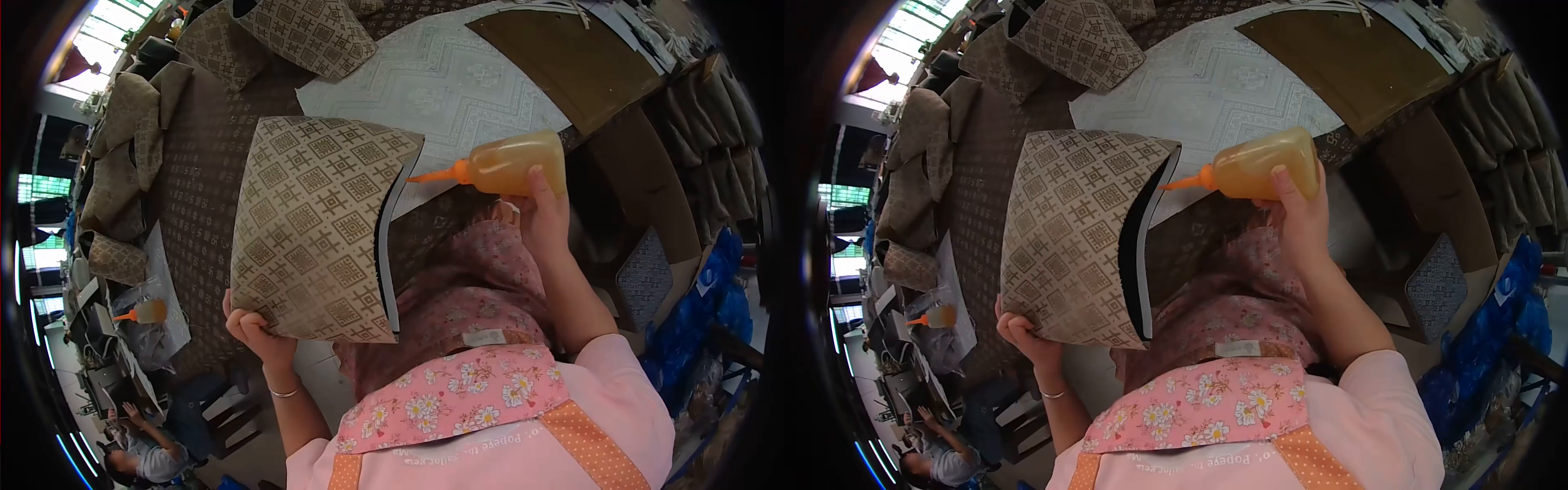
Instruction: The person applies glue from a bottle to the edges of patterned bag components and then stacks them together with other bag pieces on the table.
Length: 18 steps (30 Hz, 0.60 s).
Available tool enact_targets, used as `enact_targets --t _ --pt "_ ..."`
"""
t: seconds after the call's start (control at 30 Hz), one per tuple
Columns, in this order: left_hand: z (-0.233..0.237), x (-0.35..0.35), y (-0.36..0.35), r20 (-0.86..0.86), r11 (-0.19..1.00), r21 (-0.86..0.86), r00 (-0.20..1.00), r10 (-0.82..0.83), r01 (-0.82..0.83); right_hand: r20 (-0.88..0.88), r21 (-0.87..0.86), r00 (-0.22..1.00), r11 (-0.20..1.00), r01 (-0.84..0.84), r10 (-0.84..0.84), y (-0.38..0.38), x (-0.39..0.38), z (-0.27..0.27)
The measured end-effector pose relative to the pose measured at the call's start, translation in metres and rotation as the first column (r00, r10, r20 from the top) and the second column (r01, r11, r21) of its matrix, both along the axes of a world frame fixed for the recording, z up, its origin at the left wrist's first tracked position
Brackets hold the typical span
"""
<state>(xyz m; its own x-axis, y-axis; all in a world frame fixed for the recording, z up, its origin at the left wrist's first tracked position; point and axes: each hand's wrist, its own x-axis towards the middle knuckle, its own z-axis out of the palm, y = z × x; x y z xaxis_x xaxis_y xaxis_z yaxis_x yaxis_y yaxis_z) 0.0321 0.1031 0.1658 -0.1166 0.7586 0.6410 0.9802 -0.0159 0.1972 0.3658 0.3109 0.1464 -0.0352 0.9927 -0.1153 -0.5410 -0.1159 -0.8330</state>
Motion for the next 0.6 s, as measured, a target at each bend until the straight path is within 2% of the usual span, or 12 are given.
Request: enact_targets --t 0.07,0.2,0.27,0.4,0.6 --pt "-0.011 0.003 -0.006 0.086 0.999 0.023 0.996 0.038 -0.04 0.155 0.114 0.986 0.992 0.048 -0.065 0.004 0.0 0.001" --pt "-0.007 0.002 -0.005 0.075 0.998 0.0 0.995 0.063 -0.063 0.204 0.19 0.971 0.978 0.083 -0.122 0.014 -0.004 -0.002" --pt "-0.007 0.0 -0.004 0.07 0.998 0.003 0.996 0.058 -0.058 0.298 0.25 0.935 0.961 0.115 -0.189 0.019 -0.005 -0.003" --pt "-0.008 0.001 -0.002 0.075 0.999 0.016 0.996 0.05 -0.051 0.313 0.212 0.929 0.968 0.133 -0.197 0.024 -0.008 -0.002" --pt "-0.009 0.003 -0.003 0.039 0.998 0.005 0.998 0.055 -0.055 0.298 0.056 0.954 0.998 0.023 -0.039 0.027 -0.012 -0.015"
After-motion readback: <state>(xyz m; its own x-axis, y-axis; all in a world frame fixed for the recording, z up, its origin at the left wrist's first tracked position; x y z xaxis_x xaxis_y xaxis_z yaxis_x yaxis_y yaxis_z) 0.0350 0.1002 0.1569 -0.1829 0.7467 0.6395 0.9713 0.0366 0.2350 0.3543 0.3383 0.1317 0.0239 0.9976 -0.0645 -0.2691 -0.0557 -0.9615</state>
